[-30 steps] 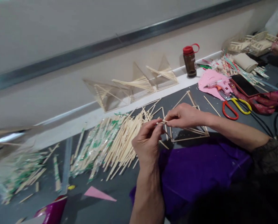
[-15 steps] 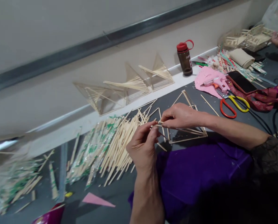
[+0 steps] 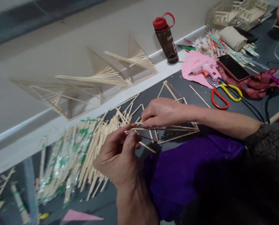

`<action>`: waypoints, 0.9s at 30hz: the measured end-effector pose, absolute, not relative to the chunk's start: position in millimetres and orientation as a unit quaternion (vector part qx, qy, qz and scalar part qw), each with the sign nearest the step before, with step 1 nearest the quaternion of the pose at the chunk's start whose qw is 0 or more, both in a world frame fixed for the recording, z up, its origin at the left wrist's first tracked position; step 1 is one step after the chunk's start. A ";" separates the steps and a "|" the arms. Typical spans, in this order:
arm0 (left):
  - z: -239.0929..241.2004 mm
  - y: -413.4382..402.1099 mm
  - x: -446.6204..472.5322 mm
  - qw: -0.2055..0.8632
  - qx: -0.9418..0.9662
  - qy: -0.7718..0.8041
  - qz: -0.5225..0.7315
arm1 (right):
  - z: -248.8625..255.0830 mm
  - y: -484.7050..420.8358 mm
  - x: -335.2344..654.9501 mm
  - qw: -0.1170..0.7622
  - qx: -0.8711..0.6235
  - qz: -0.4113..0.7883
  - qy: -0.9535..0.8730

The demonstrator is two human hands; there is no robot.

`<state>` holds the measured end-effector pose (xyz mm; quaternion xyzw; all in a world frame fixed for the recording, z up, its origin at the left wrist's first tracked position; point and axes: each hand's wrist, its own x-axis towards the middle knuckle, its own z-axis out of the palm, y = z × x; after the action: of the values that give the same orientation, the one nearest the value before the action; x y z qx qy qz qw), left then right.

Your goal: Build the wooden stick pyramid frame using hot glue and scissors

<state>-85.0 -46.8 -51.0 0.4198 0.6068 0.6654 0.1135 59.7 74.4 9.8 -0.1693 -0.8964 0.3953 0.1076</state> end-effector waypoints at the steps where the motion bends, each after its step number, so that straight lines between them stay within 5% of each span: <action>1: -51.1 -46.2 -84.7 0.114 0.420 0.604 0.668 | 11.7 74.2 60.4 0.101 -0.165 0.392 -0.899; 9: -51.6 -42.9 -82.9 0.117 0.421 0.584 0.684 | 24.4 70.8 64.1 0.038 -0.164 0.389 -0.906; 27: -58.9 -57.3 -92.5 0.121 0.416 0.650 0.624 | 2.9 76.9 57.2 0.112 -0.160 0.427 -0.883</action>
<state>-92.5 -57.3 -58.9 0.4162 0.6497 0.6245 0.1211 57.2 76.9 2.9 -0.1600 -0.8827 0.4274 0.1118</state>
